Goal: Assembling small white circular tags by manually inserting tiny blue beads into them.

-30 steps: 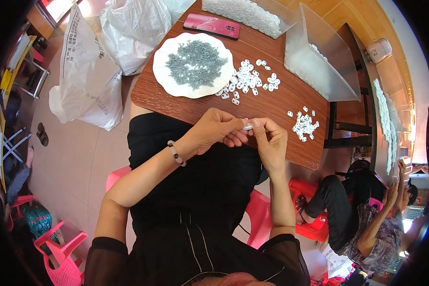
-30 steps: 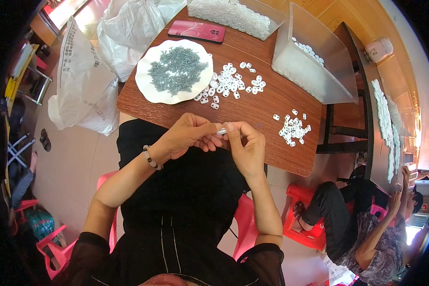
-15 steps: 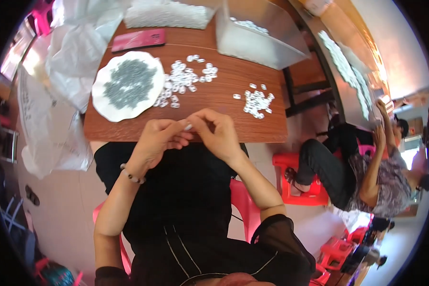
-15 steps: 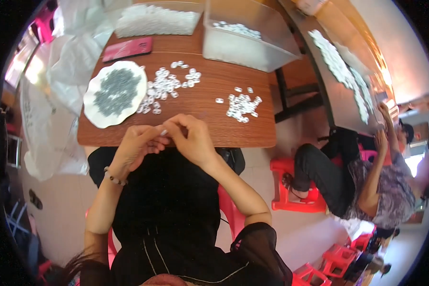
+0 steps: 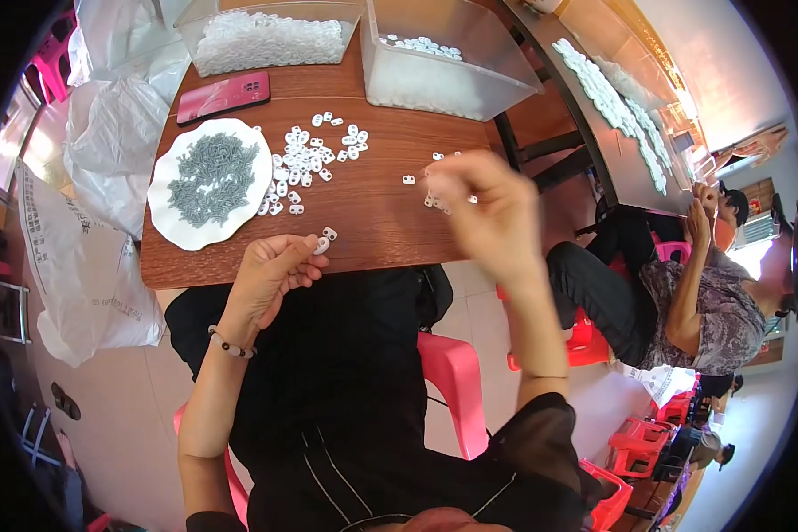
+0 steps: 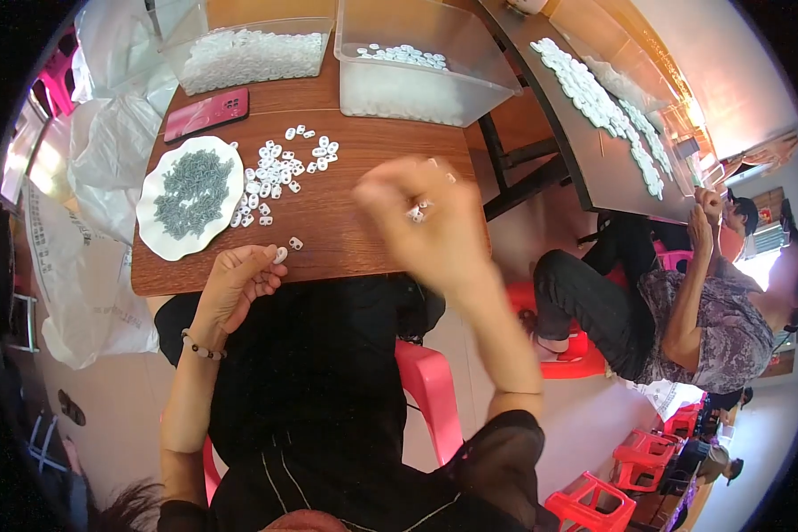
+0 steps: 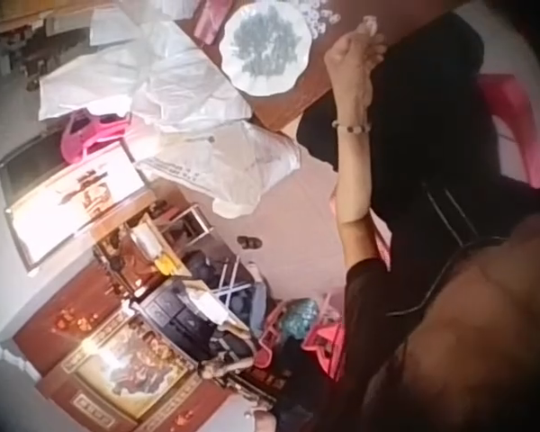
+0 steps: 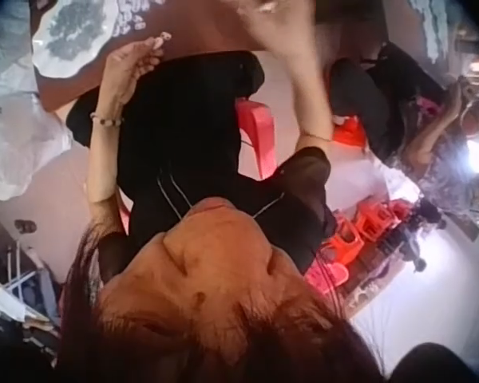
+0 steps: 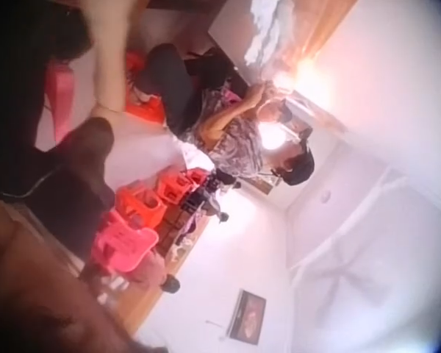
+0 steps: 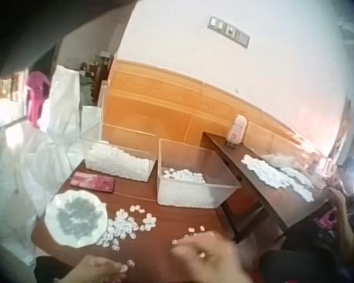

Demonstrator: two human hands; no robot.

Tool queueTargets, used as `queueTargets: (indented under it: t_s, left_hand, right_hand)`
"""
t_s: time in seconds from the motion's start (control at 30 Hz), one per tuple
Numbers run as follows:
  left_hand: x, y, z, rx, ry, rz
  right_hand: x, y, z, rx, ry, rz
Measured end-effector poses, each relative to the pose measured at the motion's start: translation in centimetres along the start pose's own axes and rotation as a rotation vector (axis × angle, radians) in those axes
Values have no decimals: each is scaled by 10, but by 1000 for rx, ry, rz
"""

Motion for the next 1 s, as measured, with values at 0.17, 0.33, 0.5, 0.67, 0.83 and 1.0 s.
queueTargets:
  t_s: [0.17, 0.33, 0.5, 0.67, 0.83, 1.0]
  left_hand:
    - [0, -2, 0, 4, -3, 13]
    - [-2, -6, 0, -1, -8, 24]
    - [-1, -4, 0, 23, -12, 23]
    - [3, 2, -2, 7, -2, -3]
    - [-2, -16, -2, 65, 34, 64]
    - [2, -1, -2, 119, 48, 24]
  right_hand:
    - [-76, 167, -7, 515, 72, -418]
    - [-110, 280, -75, 996, -97, -428]
    - [-116, 289, -122, 1062, -261, -218]
    - [-127, 267, -128, 1196, -138, -138]
    - [-115, 345, -138, 1000, 311, -267]
    - [-95, 223, -41, 781, 138, -398]
Point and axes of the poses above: each hand's wrist, its own x-axis away from the middle knuckle, its own y-axis out of the back of the hand, z = x × y, the point moved 10 cm from there along -x, towards the middle knuckle, and after that the axes turned 13 degrees about -z, right-handed, at the moved point
